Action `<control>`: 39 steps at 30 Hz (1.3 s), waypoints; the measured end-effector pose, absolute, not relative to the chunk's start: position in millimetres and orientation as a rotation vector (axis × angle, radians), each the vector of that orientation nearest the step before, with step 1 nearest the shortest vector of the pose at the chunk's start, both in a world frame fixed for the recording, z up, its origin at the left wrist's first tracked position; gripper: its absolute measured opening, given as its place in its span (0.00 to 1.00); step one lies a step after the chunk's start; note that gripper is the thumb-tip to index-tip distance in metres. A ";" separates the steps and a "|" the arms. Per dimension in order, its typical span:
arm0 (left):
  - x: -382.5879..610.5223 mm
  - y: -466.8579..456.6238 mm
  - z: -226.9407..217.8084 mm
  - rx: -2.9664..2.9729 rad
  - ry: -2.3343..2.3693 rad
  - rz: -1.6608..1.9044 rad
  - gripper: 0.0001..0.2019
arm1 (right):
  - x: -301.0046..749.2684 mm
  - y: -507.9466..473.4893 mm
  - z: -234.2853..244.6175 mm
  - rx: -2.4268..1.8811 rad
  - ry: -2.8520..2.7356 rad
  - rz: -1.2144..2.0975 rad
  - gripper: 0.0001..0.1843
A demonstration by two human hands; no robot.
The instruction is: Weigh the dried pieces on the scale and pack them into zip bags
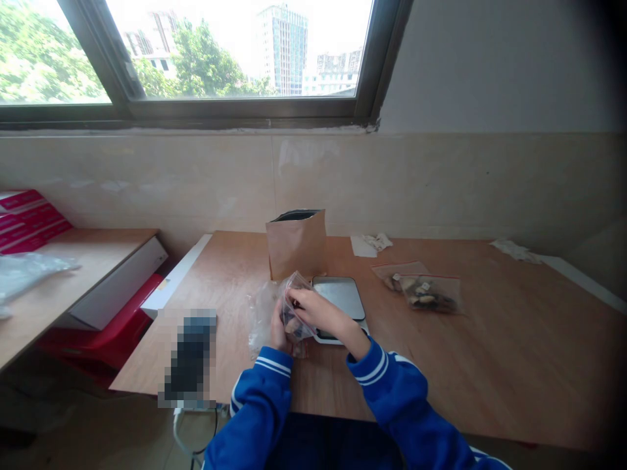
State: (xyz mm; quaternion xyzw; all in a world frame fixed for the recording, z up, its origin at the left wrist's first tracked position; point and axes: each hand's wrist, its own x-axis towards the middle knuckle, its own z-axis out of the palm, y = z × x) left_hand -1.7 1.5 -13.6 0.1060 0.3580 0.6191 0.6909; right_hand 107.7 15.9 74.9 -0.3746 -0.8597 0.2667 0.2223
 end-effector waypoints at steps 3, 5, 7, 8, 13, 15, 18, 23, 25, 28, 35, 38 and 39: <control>-1.4 1.7 -9.0 0.199 0.771 1.428 0.17 | 110.2 16.3 76.6 -0.959 -2.207 0.866 0.12; -2.2 2.1 -7.8 0.193 0.763 1.412 0.17 | 112.8 17.9 80.8 -0.911 -2.037 0.940 0.12; -3.8 2.4 -8.9 0.218 0.784 1.404 0.17 | 116.1 22.8 90.1 -0.883 -1.876 0.969 0.11; -4.8 2.4 -10.0 0.237 0.799 1.407 0.17 | 117.8 27.1 97.0 -0.861 -1.814 0.963 0.11; -8.0 1.9 -13.4 0.316 0.813 1.396 0.19 | 123.9 73.3 147.9 -0.771 -1.629 0.648 0.11; -8.2 1.3 -12.5 0.318 0.819 1.388 0.19 | 123.1 100.5 165.7 -0.791 -1.560 0.461 0.13; -8.1 0.6 -10.7 0.321 0.843 1.387 0.18 | 117.3 138.1 175.6 -0.802 -1.584 0.304 0.13; -7.8 1.0 -11.2 0.325 0.817 1.373 0.19 | 105.8 162.6 157.3 -0.876 -1.818 0.315 0.10; -7.7 1.3 -11.5 0.321 0.815 1.379 0.20 | 106.4 160.5 151.9 -0.910 -1.834 0.341 0.10; -7.8 1.7 -11.0 0.302 0.847 1.374 0.19 | 114.8 153.7 153.7 -0.859 -1.903 0.426 0.10; -8.6 2.9 -12.7 0.316 0.834 1.352 0.20 | 128.9 135.9 162.7 -0.881 -2.110 0.399 0.16; -8.9 2.8 -13.4 0.316 0.840 1.363 0.20 | 125.3 126.3 163.3 -1.001 -2.215 0.229 0.12; -9.1 2.7 -13.5 0.317 0.837 1.364 0.20 | 123.7 121.8 164.3 -1.029 -2.240 0.153 0.11</control>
